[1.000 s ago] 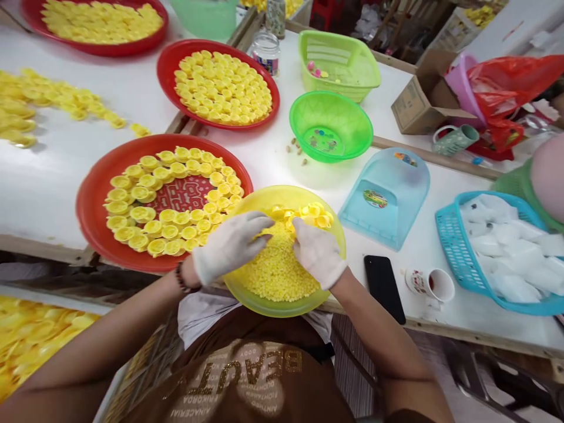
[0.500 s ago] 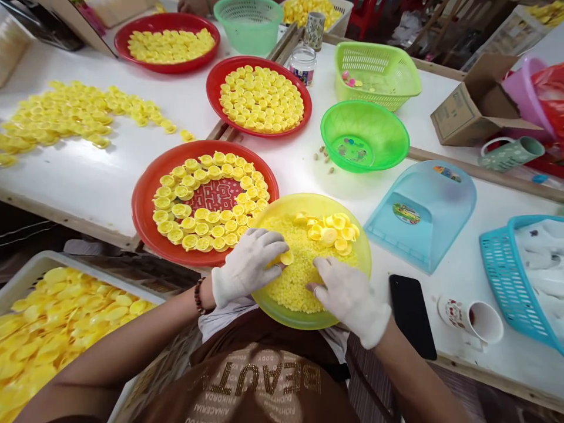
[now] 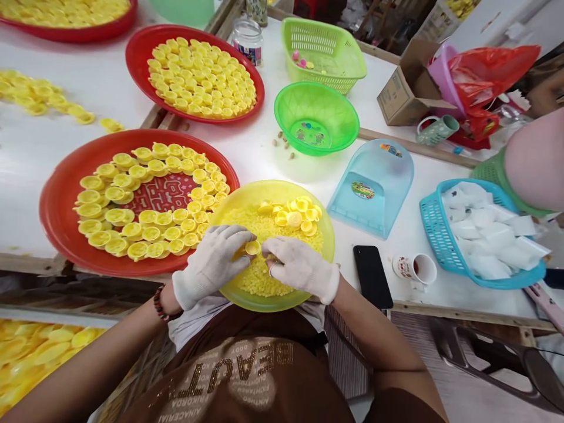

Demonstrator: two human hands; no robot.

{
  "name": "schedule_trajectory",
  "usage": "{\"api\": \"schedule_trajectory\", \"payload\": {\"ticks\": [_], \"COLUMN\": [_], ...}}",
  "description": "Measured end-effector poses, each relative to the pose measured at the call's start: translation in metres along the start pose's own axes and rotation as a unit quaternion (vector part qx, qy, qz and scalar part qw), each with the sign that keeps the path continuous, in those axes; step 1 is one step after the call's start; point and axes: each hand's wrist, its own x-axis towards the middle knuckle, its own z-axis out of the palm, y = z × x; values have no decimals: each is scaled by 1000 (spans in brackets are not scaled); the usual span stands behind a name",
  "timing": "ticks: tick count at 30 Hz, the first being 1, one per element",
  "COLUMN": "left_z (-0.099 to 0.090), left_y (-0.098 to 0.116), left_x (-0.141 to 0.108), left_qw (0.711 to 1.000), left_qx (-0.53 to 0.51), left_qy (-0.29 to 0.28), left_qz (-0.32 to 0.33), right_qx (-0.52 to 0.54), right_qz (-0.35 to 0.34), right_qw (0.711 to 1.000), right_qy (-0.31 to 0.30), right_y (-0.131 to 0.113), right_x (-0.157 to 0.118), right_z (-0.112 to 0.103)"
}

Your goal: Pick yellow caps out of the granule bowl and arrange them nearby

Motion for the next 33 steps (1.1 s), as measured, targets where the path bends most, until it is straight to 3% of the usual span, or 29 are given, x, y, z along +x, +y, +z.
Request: {"api": "schedule_trajectory", "payload": {"ticks": [4, 9, 16, 23, 27, 30, 33], "left_z": [2, 2, 2, -11, -43, -67, -78], "left_y": [7, 5, 3, 0, -27, -66, -108], "left_x": [2, 0, -6, -6, 2, 9, 15], "left_qw": [1000, 1000, 992, 990, 991, 980, 957], "left_qx": [-2, -22, -111, -113, -49, 41, 94], "left_qy": [-1, 19, 62, 87, 111, 121, 100], "left_qz": [-1, 0, 3, -12, -60, -154, -256], "right_qx": [7, 19, -140, -181, -193, -184, -171], "right_qz": [-14, 11, 48, 72, 76, 69, 62], "right_qw": [998, 998, 983, 976, 976, 978, 982], "right_qy": [67, 59, -107, -92, -70, -65, -53], "right_y": [-12, -5, 1, 6, 7, 3, 0], "right_x": [7, -2, -8, -8, -11, -10, -9], "right_z": [-5, -5, 19, 8, 1, -1, -3]}}
